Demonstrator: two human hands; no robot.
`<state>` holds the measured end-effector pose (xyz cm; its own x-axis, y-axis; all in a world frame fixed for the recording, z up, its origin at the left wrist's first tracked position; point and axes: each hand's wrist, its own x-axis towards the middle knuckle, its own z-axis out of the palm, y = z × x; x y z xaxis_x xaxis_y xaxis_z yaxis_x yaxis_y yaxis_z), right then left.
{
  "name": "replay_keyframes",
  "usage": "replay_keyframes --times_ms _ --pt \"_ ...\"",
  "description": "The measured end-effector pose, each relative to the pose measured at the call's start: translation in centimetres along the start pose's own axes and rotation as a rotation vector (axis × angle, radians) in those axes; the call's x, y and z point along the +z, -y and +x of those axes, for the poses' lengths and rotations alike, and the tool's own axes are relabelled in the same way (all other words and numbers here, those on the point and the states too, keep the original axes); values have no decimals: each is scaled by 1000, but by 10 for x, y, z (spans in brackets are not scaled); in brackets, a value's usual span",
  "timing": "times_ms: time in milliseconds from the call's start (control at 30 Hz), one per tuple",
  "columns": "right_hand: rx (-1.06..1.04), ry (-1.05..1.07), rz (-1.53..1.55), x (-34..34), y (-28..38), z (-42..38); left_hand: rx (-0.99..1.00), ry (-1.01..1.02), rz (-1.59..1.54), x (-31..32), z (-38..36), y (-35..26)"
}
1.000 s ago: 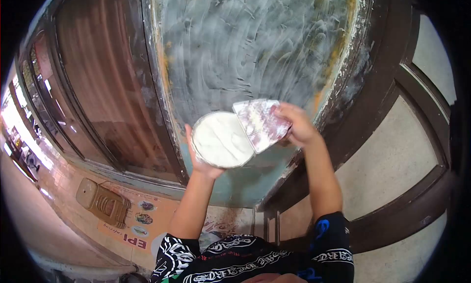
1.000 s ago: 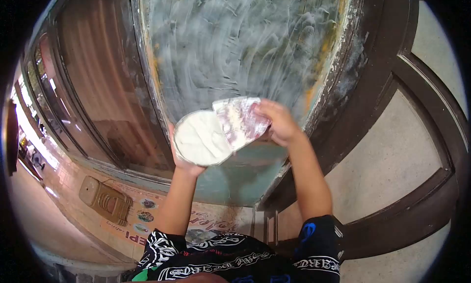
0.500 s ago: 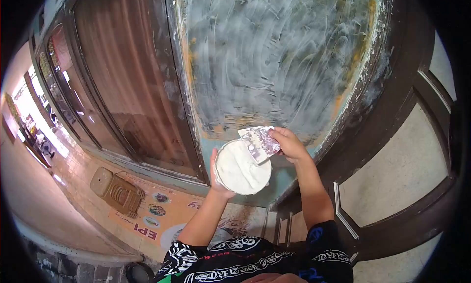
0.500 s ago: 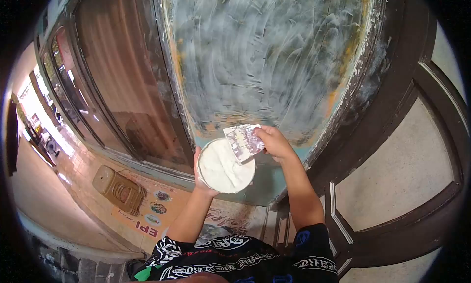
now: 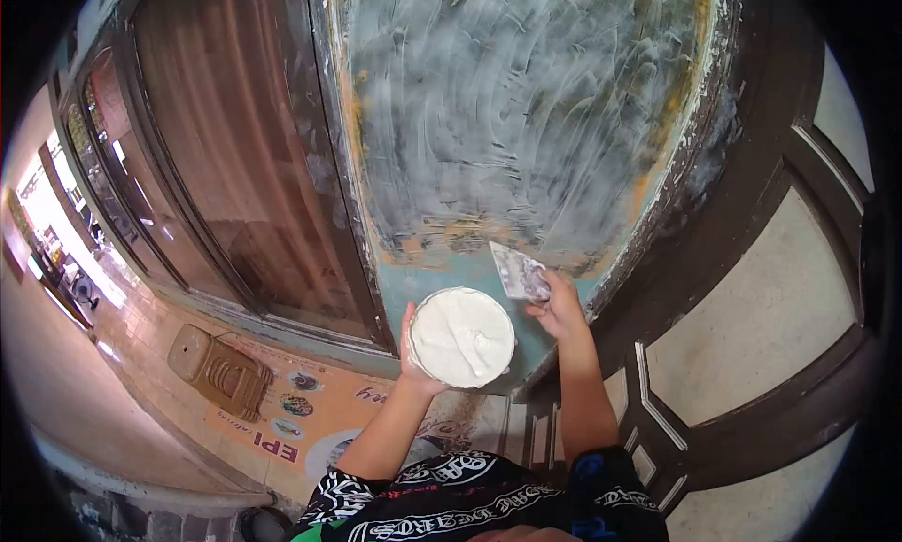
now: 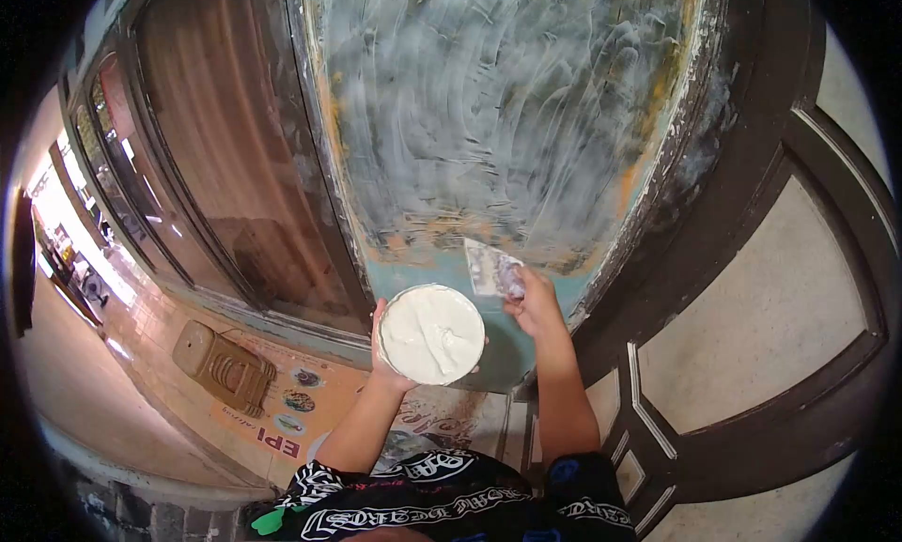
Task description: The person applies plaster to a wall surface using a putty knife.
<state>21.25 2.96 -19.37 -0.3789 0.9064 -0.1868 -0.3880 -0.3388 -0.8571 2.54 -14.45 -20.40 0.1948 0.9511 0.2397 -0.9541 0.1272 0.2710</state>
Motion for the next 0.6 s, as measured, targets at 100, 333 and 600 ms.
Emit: replay_keyframes --times_ms 100,333,600 --pt "-54 193 -68 16 -6 -21 31 -109 -7 -2 8 1" --pt "-105 14 -100 -30 -8 13 48 -74 -1 -1 12 1" --pt "-160 124 6 10 2 -41 187 52 -31 -7 16 -12"
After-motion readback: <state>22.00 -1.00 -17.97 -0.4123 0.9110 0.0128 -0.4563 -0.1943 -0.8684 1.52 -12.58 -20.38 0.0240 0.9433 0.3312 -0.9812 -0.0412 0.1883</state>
